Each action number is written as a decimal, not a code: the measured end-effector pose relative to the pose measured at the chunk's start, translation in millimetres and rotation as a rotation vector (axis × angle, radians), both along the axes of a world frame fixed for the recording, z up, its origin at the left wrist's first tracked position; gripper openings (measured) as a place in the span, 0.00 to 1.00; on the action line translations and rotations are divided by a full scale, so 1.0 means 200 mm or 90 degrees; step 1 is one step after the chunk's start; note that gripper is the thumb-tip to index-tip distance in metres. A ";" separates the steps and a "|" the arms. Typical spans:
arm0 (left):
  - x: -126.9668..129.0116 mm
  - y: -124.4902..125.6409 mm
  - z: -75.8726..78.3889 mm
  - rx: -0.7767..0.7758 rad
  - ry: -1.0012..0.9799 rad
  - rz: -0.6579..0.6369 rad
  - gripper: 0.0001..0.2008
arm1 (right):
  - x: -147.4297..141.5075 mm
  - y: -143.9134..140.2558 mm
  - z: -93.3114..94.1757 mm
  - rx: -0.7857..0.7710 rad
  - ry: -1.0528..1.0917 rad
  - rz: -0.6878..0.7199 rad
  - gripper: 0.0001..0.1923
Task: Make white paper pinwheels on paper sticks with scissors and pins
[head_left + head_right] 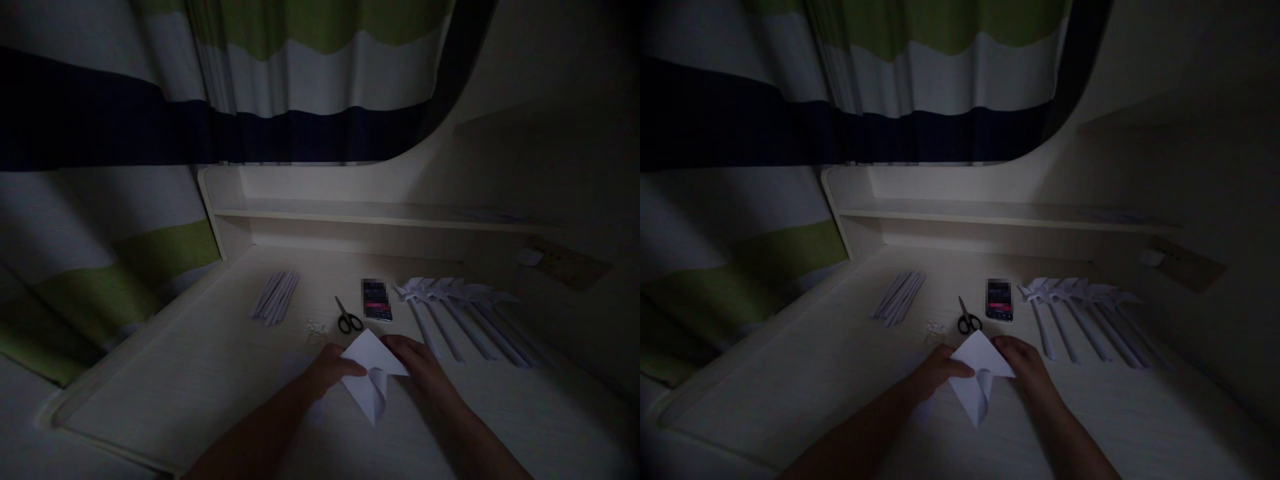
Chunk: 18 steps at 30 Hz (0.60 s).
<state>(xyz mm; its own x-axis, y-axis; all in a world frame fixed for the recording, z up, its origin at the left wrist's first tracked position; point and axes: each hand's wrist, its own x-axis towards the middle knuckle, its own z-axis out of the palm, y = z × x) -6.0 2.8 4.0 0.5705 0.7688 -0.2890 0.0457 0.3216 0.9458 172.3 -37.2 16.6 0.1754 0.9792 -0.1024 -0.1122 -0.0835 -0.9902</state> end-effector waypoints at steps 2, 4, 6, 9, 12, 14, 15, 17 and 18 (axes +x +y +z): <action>0.00 0.00 0.00 -0.001 0.021 -0.003 0.15 | -0.01 0.00 -0.02 0.006 -0.033 0.032 0.18; 0.00 0.00 0.01 -0.004 0.018 -0.001 0.14 | -0.02 0.00 -0.04 0.029 -0.070 0.065 0.18; 0.00 0.00 0.02 -0.011 0.012 -0.002 0.13 | -0.03 0.00 -0.05 0.072 -0.134 0.074 0.17; 0.00 0.00 0.02 -0.022 0.005 0.003 0.13 | -0.03 -0.01 -0.06 0.191 -0.274 0.030 0.13; 0.00 0.01 0.01 -0.027 -0.009 0.006 0.13 | -0.02 -0.03 -0.05 0.348 -0.391 0.052 0.10; 0.00 0.01 0.00 -0.040 -0.021 0.004 0.13 | -0.01 -0.05 -0.04 0.438 -0.453 0.090 0.09; 0.00 0.01 0.00 -0.050 -0.033 0.006 0.12 | -0.01 -0.06 -0.04 0.474 -0.480 0.104 0.10; 0.01 0.01 0.01 -0.074 -0.053 0.010 0.10 | 0.00 -0.07 -0.03 0.527 -0.525 0.123 0.11; 0.01 0.01 0.01 -0.083 -0.058 0.009 0.08 | 0.00 -0.07 -0.02 0.542 -0.544 0.132 0.12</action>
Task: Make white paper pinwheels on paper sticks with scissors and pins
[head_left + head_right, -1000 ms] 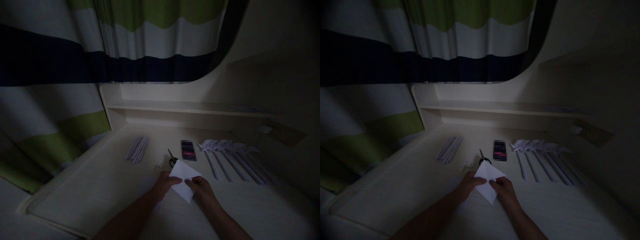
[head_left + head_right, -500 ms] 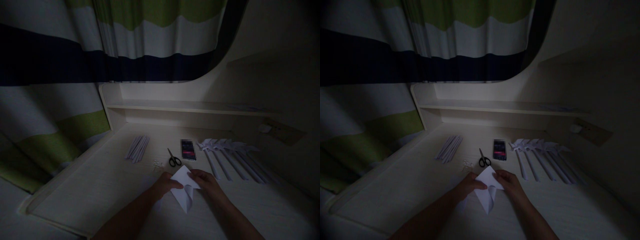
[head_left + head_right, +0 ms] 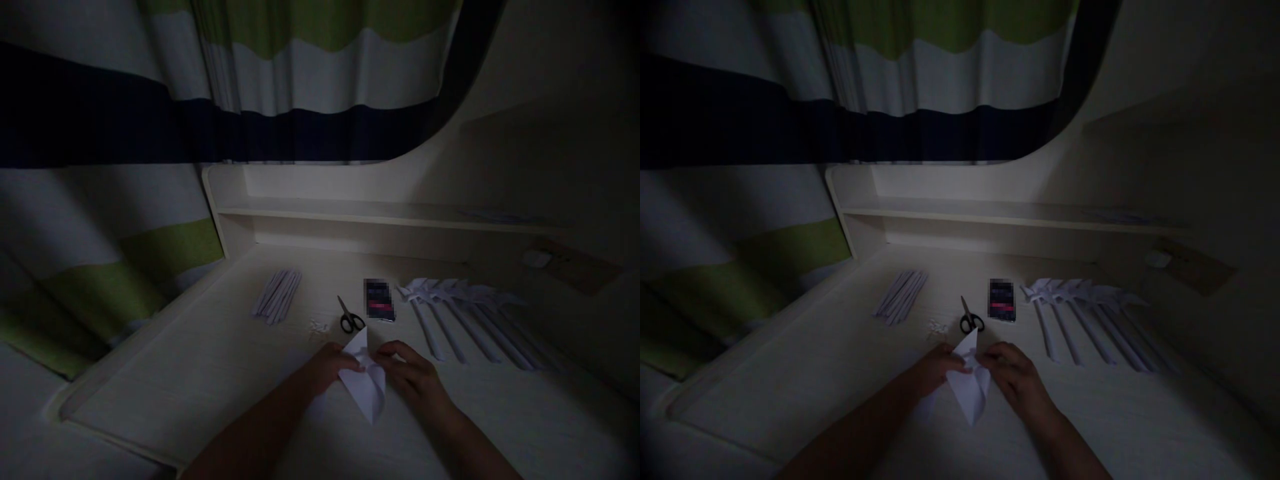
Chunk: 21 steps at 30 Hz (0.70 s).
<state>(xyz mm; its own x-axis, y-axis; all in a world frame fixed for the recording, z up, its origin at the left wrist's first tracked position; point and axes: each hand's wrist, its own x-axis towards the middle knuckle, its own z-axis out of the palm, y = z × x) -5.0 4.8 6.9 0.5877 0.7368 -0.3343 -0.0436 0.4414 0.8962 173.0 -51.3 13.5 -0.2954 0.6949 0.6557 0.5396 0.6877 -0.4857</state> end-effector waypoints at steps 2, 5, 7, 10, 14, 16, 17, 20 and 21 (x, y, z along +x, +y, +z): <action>0.00 0.00 0.01 -0.004 0.004 -0.013 0.08 | 0.01 -0.01 0.03 0.006 -0.048 0.020 0.14; -0.01 0.01 0.00 0.007 0.024 -0.037 0.10 | 0.01 -0.01 0.06 -0.020 -0.107 0.035 0.14; -0.02 0.01 -0.01 0.017 0.026 -0.044 0.10 | 0.01 -0.02 0.07 -0.042 -0.120 0.022 0.14; -0.02 0.01 -0.02 0.017 0.010 -0.044 0.10 | -0.01 -0.03 0.07 -0.060 -0.133 -0.030 0.14; -0.02 0.01 -0.01 0.008 -0.001 -0.051 0.10 | -0.01 -0.02 0.06 -0.017 -0.196 -0.047 0.14; -0.02 0.01 -0.01 0.002 -0.006 -0.051 0.10 | 0.00 -0.02 0.06 0.007 -0.231 -0.035 0.14; -0.02 0.01 -0.01 -0.004 -0.008 -0.048 0.10 | 0.00 -0.02 0.06 0.016 -0.241 -0.034 0.14; -0.02 0.02 -0.02 -0.013 -0.011 -0.046 0.09 | 0.01 -0.01 0.05 0.039 -0.254 -0.052 0.14; -0.02 0.02 -0.02 -0.009 -0.012 -0.049 0.10 | 0.01 -0.01 0.04 0.046 -0.257 -0.060 0.14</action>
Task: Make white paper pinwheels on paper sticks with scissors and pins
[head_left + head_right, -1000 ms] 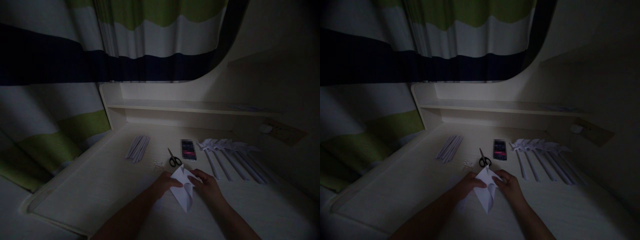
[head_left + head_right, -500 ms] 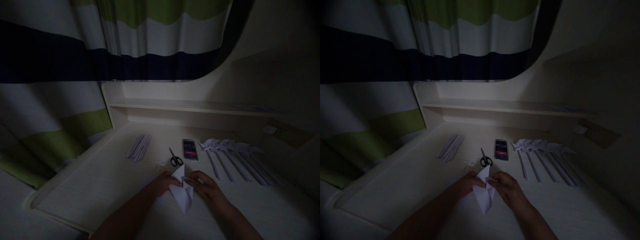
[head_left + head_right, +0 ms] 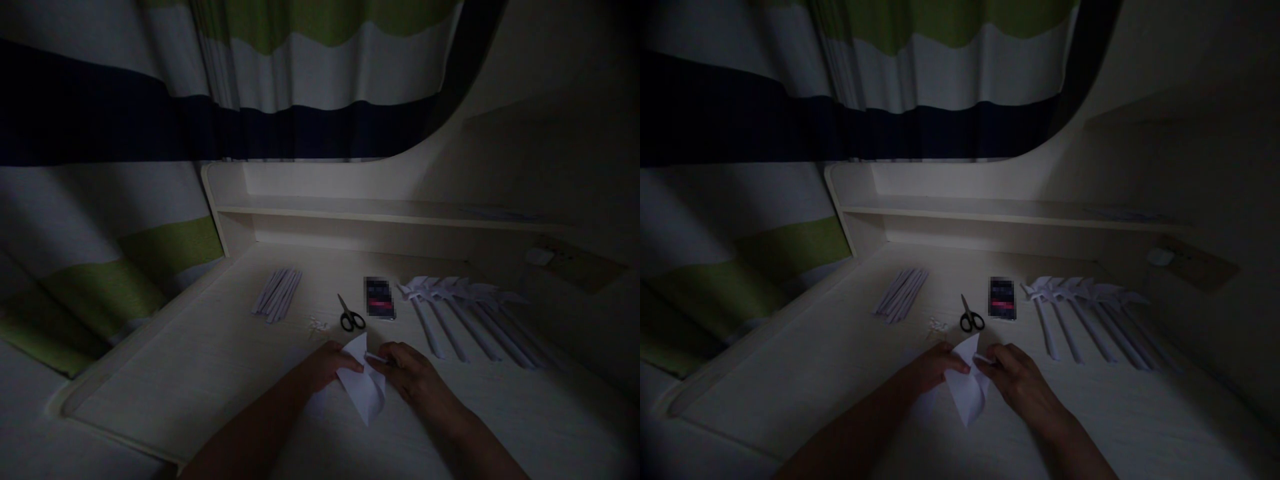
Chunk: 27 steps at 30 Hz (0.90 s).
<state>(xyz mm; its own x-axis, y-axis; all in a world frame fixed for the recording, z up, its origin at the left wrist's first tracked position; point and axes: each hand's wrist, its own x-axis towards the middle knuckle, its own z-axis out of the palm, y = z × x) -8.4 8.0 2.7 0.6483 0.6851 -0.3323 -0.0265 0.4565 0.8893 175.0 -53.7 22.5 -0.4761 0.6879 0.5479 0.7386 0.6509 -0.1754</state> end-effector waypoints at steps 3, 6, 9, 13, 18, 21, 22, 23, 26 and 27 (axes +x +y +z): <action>0.00 0.00 0.00 0.007 -0.005 -0.005 0.11 | 0.00 0.00 -0.01 0.014 -0.018 -0.008 0.15; 0.00 0.00 0.01 0.000 -0.001 0.002 0.09 | 0.01 -0.01 0.00 0.021 -0.059 0.009 0.17; 0.00 0.00 0.02 -0.007 0.020 0.004 0.10 | 0.01 -0.01 0.01 0.015 -0.082 0.023 0.17; 0.00 0.01 0.00 -0.008 0.029 -0.015 0.12 | 0.03 -0.01 0.00 0.031 -0.062 0.038 0.17; -0.01 0.01 -0.03 0.008 0.012 -0.025 0.13 | 0.03 0.00 -0.01 0.094 0.021 0.083 0.17; -0.01 0.01 -0.03 0.002 0.019 -0.031 0.14 | 0.03 0.00 -0.01 0.128 0.045 0.089 0.18; -0.01 0.01 -0.03 -0.001 0.026 -0.031 0.14 | 0.02 0.00 -0.01 0.134 0.042 0.086 0.18; -0.01 0.01 -0.02 0.000 0.033 -0.029 0.13 | 0.02 -0.01 0.00 0.138 0.037 0.085 0.16; -0.01 0.00 -0.01 0.001 0.044 -0.026 0.13 | 0.02 -0.01 0.00 0.114 0.006 0.082 0.14; 0.00 0.00 0.00 -0.002 0.046 -0.026 0.13 | 0.02 -0.01 0.00 0.099 -0.008 0.079 0.14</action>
